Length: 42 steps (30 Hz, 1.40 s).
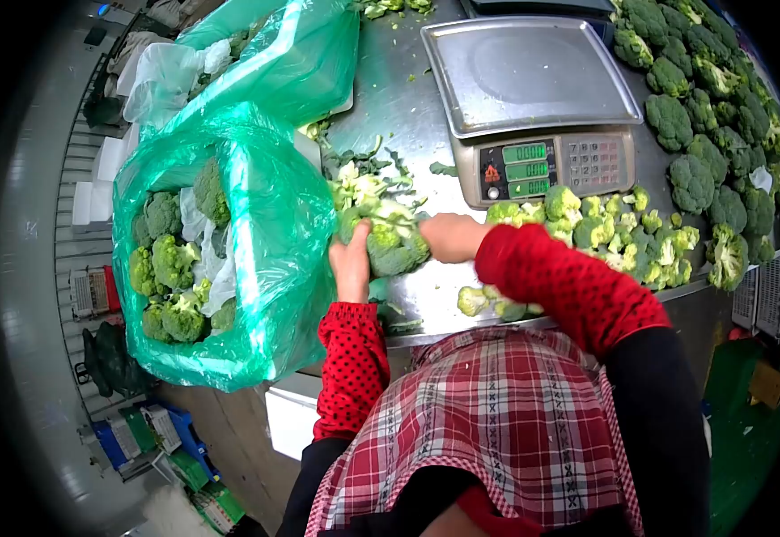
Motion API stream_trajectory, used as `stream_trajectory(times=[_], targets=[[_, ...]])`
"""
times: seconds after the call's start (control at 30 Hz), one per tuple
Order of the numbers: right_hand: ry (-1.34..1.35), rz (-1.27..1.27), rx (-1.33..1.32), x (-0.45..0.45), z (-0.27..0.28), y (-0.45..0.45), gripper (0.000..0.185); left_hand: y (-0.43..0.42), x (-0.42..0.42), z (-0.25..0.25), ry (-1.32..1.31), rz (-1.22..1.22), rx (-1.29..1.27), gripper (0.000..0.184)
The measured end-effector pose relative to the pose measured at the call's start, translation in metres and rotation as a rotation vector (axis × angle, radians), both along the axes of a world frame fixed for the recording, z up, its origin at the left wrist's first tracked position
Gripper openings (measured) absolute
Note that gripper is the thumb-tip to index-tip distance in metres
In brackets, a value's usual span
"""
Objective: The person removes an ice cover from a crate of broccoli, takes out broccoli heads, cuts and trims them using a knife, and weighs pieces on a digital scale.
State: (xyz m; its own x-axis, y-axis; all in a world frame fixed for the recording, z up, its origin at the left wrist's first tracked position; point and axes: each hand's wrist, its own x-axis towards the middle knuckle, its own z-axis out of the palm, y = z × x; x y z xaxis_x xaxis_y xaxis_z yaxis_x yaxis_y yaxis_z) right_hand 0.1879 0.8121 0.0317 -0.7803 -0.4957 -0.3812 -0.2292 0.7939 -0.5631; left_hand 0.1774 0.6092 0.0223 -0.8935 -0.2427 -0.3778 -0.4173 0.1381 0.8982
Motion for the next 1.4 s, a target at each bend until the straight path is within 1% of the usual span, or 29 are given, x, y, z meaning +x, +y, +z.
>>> stream_trajectory(times=[0.03,0.1,0.17,0.27,0.33,0.43,0.47,0.5,0.53,0.57,0.63,0.67,0.7,0.77,0.83,0.9,0.97,1.0,1.03,1.07,1.1,1.13,1.17,1.23,1.27,1.3,1.33,1.37,1.4], targets=[[-0.061,0.115,-0.114,-0.015,-0.024,0.01,0.02,-0.005,-0.001,-0.007,-0.001,-0.06,-0.013,0.062],[-0.697,-0.044,-0.097,-0.028,0.003,0.04,0.019,-0.007,0.004,-0.011,0.024,-0.066,0.082,0.063],[-0.66,-0.14,-0.318,-0.011,-0.005,0.046,0.023,-0.01,0.004,-0.017,-0.001,-0.016,0.188,0.059],[-0.839,-0.352,-0.627,0.016,-0.002,0.039,0.017,-0.017,0.022,-0.006,-0.104,0.036,0.251,0.056],[-0.877,-0.506,-0.768,0.03,-0.011,0.037,0.014,-0.024,0.029,-0.008,0.064,-0.064,0.214,0.056],[-0.744,-0.512,-0.823,0.04,-0.015,0.026,0.017,-0.024,0.04,0.004,0.112,-0.037,0.271,0.061],[-0.738,-0.606,-0.822,0.039,-0.023,0.024,0.019,-0.027,0.042,0.006,0.117,-0.055,0.249,0.068],[-0.726,-0.697,-0.818,0.036,-0.029,0.022,0.021,-0.027,0.043,0.009,0.117,-0.05,0.248,0.068],[-0.71,-0.738,-0.767,0.036,-0.033,0.022,0.025,-0.028,0.045,0.014,0.182,-0.083,0.154,0.072],[-0.715,-0.732,-0.763,0.034,-0.028,0.022,0.025,-0.028,0.047,0.017,0.242,-0.116,0.06,0.076],[-0.63,-0.652,-0.632,0.034,-0.015,0.023,0.03,-0.031,0.05,0.015,0.238,-0.11,0.077,0.08],[-0.475,-0.682,-0.609,0.034,-0.016,0.018,0.038,-0.031,0.051,0.012,0.277,-0.089,0.123,0.08],[-0.476,-0.682,-0.607,0.032,-0.014,0.014,0.038,-0.031,0.051,0.01,0.322,-0.071,0.169,0.08],[-0.462,-0.834,-0.771,0.026,-0.005,0.009,0.041,-0.032,0.052,0.007,0.335,-0.078,0.147,0.08],[-0.38,-0.9,-0.777,0.024,-0.014,0.008,0.039,-0.027,0.055,0.014,0.4,-0.091,0.105,0.079],[-0.393,-0.944,-0.818,0.023,-0.031,0.004,0.035,-0.011,0.055,0.04,0.479,-0.016,0.204,0.076],[-0.341,-0.917,-0.753,0.019,-0.038,-0.008,0.031,-0.014,0.055,0.045,0.609,-0.123,0.044,0.077],[-0.313,-0.942,-0.741,0.016,-0.042,-0.011,0.028,-0.015,0.058,0.051,0.605,-0.121,0.035,0.077],[-0.125,-0.908,-0.626,0.012,-0.059,-0.013,0.027,-0.015,0.06,0.058,0.576,-0.053,0.132,0.08],[-0.062,-0.887,-0.608,0.008,-0.066,-0.009,0.028,-0.014,0.061,0.065,0.55,0.008,0.229,0.082],[0.006,-0.872,-0.592,0.004,-0.072,-0.005,0.028,-0.012,0.063,0.072,0.618,0.006,0.407,0.087],[0.164,-0.764,-0.546,0.005,-0.081,-0.004,0.037,-0.008,0.063,0.077,0.608,0.025,0.505,0.088],[0.155,-0.759,-0.549,0.009,-0.07,-0.002,0.037,-0.008,0.069,0.081,0.592,0.062,0.598,0.088],[0.153,-0.593,-0.406,0.01,-0.034,0.001,0.051,-0.014,0.061,0.081,0.543,0.052,0.743,0.073],[0.472,-0.574,-0.522,0.014,-0.039,0.002,0.064,-0.016,0.06,0.077,0.496,0.109,0.711,0.068],[0.49,-0.561,-0.524,0.016,-0.016,0.005,0.064,-0.016,0.057,0.072,0.446,0.162,0.688,0.063],[0.083,-0.634,-0.682,0.02,0.026,0.015,0.058,-0.004,0.054,0.078,0.409,0.199,0.728,0.057],[-0.35,-0.703,-0.817,0.027,0.052,0.024,0.052,-0.002,0.054,0.074,0.344,0.205,0.653,0.069],[-0.526,-0.634,-0.897,0.034,0.057,0.03,0.045,0.002,0.054,0.07,0.301,0.207,0.657,0.07]])
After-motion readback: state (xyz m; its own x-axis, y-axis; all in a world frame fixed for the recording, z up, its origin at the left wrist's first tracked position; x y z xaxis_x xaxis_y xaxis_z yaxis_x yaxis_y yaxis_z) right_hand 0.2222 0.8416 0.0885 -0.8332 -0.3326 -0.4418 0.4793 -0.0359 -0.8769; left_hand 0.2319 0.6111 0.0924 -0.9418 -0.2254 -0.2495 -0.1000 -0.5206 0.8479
